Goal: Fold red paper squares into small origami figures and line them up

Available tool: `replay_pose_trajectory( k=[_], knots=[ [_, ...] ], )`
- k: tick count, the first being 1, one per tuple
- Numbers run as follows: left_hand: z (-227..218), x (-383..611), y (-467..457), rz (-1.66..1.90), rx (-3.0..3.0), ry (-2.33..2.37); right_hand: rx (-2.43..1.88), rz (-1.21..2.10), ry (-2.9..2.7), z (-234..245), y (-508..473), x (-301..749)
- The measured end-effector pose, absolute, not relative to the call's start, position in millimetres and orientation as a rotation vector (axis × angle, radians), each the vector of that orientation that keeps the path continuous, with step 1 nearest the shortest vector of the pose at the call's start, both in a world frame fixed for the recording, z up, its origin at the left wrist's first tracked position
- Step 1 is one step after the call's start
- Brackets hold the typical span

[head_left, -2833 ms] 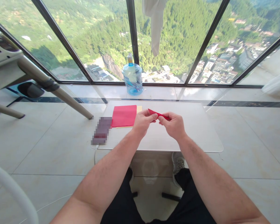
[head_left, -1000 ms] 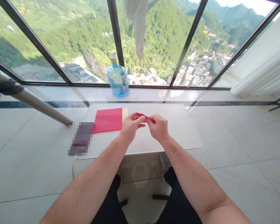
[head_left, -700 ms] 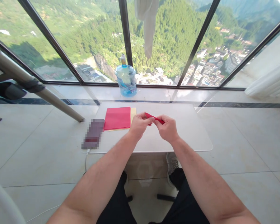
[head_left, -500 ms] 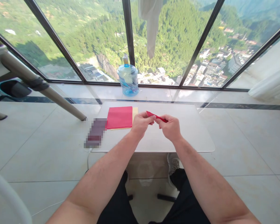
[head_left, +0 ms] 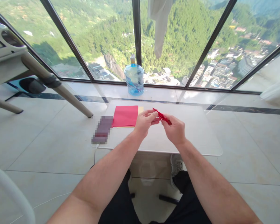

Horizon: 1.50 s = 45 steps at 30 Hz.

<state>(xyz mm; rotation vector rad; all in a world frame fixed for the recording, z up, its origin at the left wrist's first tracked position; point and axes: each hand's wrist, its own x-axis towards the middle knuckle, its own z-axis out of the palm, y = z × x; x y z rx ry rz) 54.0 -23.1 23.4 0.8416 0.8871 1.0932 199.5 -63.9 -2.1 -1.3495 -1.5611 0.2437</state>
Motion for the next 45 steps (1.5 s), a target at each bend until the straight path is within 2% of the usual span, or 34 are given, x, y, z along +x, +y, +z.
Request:
replay_pose_trajectory(
  k=[9, 19, 31, 45],
  knots=[
    [22, 59, -23, 1.130, 0.929, 0.990, -1.256, 0.287, -1.583, 6, -66, 199],
    [18, 59, -23, 1.089, 1.113, 0.979, -1.410, 0.420, -1.449, 6, -61, 207],
    [16, 68, -31, 1.114, 1.016, 0.932, -1.464, 0.182, -1.604, 0, -61, 205],
    [19, 68, -28, 1.212, 0.865, 1.071, -1.543, 0.243, -1.706, 1, -63, 201]
  ],
)
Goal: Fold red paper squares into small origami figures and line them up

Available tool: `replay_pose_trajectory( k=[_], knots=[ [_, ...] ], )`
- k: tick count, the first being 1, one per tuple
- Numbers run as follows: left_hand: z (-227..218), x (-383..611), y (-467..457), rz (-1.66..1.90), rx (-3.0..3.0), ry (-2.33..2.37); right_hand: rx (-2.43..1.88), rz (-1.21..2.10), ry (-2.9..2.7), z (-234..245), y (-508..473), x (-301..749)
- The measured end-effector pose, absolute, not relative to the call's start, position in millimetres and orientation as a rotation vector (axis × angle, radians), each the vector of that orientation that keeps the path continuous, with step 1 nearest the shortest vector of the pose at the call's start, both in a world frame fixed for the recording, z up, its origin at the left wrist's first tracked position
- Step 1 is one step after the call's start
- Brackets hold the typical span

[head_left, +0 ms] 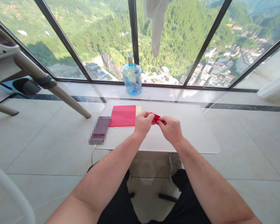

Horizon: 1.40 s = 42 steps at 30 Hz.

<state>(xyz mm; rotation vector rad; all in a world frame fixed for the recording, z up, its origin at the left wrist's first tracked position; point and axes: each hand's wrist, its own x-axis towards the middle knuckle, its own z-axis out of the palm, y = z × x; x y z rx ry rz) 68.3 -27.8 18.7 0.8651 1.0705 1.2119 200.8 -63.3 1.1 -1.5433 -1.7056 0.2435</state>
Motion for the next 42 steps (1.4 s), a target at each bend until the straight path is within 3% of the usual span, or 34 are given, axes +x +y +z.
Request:
replay_pose_trajectory(
  k=[18, 32, 37, 42],
  knots=[
    [16, 60, -17, 1.203, 0.745, 1.083, -1.401, 0.268, -1.740, 0, -67, 205],
    [16, 65, -21, 1.105, 0.674, 0.996, -1.333, -0.090, -1.904, 0, -71, 205],
    [18, 67, -21, 1.004, 0.669, 1.097, -1.546, -0.142, -1.741, -12, -57, 242],
    [14, 72, -28, 0.649, 1.028, 1.146, -2.128, -0.255, -1.398, -21, -33, 334]
  ],
)
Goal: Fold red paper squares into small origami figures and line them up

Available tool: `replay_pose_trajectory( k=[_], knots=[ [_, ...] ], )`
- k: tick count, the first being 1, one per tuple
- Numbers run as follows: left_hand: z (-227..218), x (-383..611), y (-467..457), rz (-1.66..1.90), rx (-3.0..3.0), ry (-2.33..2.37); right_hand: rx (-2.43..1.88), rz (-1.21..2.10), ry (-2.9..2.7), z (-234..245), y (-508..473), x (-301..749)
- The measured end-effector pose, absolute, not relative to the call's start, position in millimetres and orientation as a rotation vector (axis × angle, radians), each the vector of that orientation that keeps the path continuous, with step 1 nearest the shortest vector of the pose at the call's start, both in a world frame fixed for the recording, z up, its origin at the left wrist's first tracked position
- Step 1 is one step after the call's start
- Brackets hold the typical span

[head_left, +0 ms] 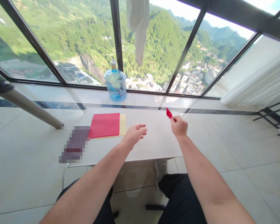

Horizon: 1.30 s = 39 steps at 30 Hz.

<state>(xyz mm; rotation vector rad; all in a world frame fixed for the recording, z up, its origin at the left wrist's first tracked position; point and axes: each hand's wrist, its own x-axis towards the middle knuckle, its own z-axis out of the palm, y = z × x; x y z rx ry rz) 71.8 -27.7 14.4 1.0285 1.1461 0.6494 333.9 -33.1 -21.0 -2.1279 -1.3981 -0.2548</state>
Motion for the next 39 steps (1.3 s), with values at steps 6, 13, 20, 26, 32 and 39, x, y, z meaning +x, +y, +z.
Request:
replay_pose_trajectory(
  k=[6, 13, 20, 26, 32, 39],
  knots=[
    [11, 77, -33, 0.488, 1.340, 1.183, -2.515, -0.299, -1.297, -21, -22, 405],
    [12, 77, -34, 0.436, 1.391, 1.240, -2.616, -0.219, -1.266, -31, -1, 420],
    [12, 77, -35, 0.435, 1.407, 1.258, -2.654, -0.194, -1.231, -37, 14, 430],
    [9, 78, -34, 0.433, 1.425, 1.253, -2.643, -0.194, -1.229, -40, 19, 434],
    [9, 78, -34, 0.422, 1.433, 1.254, -2.654, -0.163, -1.226, -39, 17, 433],
    [8, 77, -34, 0.432, 1.432, 1.254, -2.639, -0.165, -1.231, -38, 15, 433]
  ],
)
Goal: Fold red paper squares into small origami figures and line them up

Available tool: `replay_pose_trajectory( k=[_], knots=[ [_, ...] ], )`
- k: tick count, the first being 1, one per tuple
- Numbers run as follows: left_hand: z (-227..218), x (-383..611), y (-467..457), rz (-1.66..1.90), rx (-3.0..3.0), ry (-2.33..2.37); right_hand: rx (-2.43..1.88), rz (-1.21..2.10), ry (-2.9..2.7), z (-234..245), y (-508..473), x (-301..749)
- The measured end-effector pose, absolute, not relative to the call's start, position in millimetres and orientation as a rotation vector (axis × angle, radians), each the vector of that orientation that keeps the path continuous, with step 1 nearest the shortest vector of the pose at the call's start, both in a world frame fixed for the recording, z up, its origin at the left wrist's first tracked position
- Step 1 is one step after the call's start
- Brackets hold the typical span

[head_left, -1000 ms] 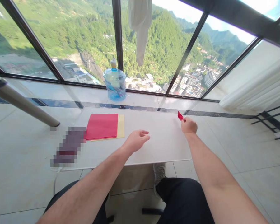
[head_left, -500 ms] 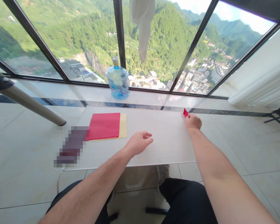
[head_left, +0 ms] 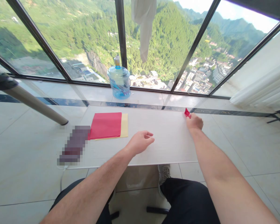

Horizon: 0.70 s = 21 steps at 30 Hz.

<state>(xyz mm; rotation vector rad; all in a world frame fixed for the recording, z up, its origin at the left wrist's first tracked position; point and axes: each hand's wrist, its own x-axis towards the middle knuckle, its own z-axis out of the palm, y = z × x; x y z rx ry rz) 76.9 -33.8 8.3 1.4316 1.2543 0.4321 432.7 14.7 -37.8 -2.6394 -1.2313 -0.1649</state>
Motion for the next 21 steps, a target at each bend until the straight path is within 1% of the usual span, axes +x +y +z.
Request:
replay_pose_trajectory(
  k=[12, 17, 19, 21],
  knots=[
    [4, 77, -34, 0.465, 1.378, 1.241, -2.633, -0.187, -1.220, -34, 9, 429],
    [8, 78, -38, 0.462, 1.396, 1.246, -2.431, -0.381, -1.162, -31, -2, 403],
    [8, 77, -37, 0.526, 1.449, 1.265, -2.287, -0.256, -1.252, -29, -4, 372],
    [8, 71, -31, 0.586, 1.532, 1.305, -2.118, -0.040, -1.374, -26, -6, 327]
  ],
)
